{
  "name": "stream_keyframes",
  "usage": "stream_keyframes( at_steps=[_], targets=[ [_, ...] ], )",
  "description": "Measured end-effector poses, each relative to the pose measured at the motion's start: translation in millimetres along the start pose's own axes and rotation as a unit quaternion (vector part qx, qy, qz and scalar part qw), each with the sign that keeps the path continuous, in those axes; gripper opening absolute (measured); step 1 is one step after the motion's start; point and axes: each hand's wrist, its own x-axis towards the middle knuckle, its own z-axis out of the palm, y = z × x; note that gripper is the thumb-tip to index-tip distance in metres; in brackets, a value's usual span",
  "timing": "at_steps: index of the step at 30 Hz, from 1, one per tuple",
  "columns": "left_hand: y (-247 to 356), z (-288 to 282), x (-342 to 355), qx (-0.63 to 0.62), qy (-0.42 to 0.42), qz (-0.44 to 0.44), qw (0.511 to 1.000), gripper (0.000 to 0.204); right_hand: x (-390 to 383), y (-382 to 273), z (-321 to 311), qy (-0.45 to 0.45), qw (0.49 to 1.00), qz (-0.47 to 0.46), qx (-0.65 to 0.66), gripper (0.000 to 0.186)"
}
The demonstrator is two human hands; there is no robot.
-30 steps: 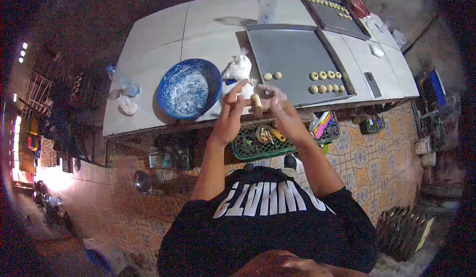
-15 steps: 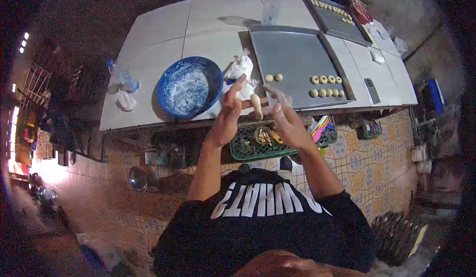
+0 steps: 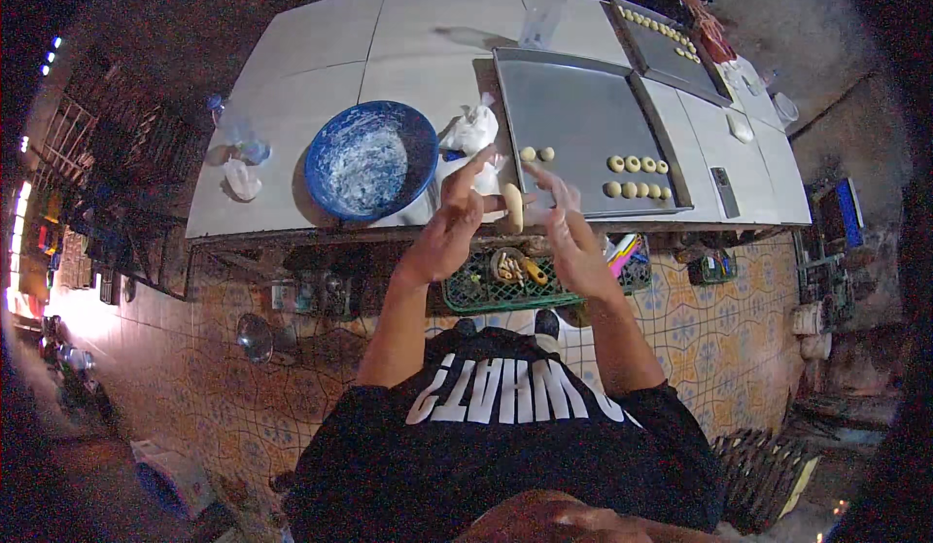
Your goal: The person shapes dough balls into donuts by making a hole through the center of each ball by hand and places them onto a metal tray.
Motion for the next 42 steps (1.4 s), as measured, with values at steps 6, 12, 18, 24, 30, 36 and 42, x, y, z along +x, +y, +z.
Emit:
stream_keyframes(
  at_steps=[6,12,18,24,30,36,42],
  targets=[
    [10.2,0.0,-1.5,-0.056,-0.027,0.002,0.998,0.102,1.9,5.2,-1.2,0.028,0.996,-0.033,-0.075,0.065],
    [7.6,-0.5,-0.4,-0.076,-0.044,0.049,0.995,0.089,1.7,-4.9,-3.4,0.020,0.999,0.002,0.030,0.073],
    [-0.6,-0.1,-5.4,-0.129,-0.061,0.052,0.988,0.085,-1.5,-10.1,-1.7,0.024,0.998,-0.049,0.023,0.072],
    [15.0,7.3,-1.9,-0.128,-0.004,0.035,0.991,0.103,-5.0,-7.6,-4.0,0.016,0.999,-0.029,0.031,0.071],
    [22.9,11.0,-2.8,-0.201,-0.086,0.044,0.975,0.097,-5.9,-20.7,-8.5,0.034,0.999,-0.028,-0.018,0.072],
    [21.0,10.8,-5.5,-0.137,-0.070,0.020,0.988,0.100,-6.8,-21.5,-7.6,-0.008,0.999,-0.040,0.002,0.071],
    [7.3,8.3,-3.9,-0.169,-0.054,0.024,0.984,0.096,-12.6,-27.0,-8.1,-0.017,0.998,-0.041,-0.036,0.073]
  ],
)
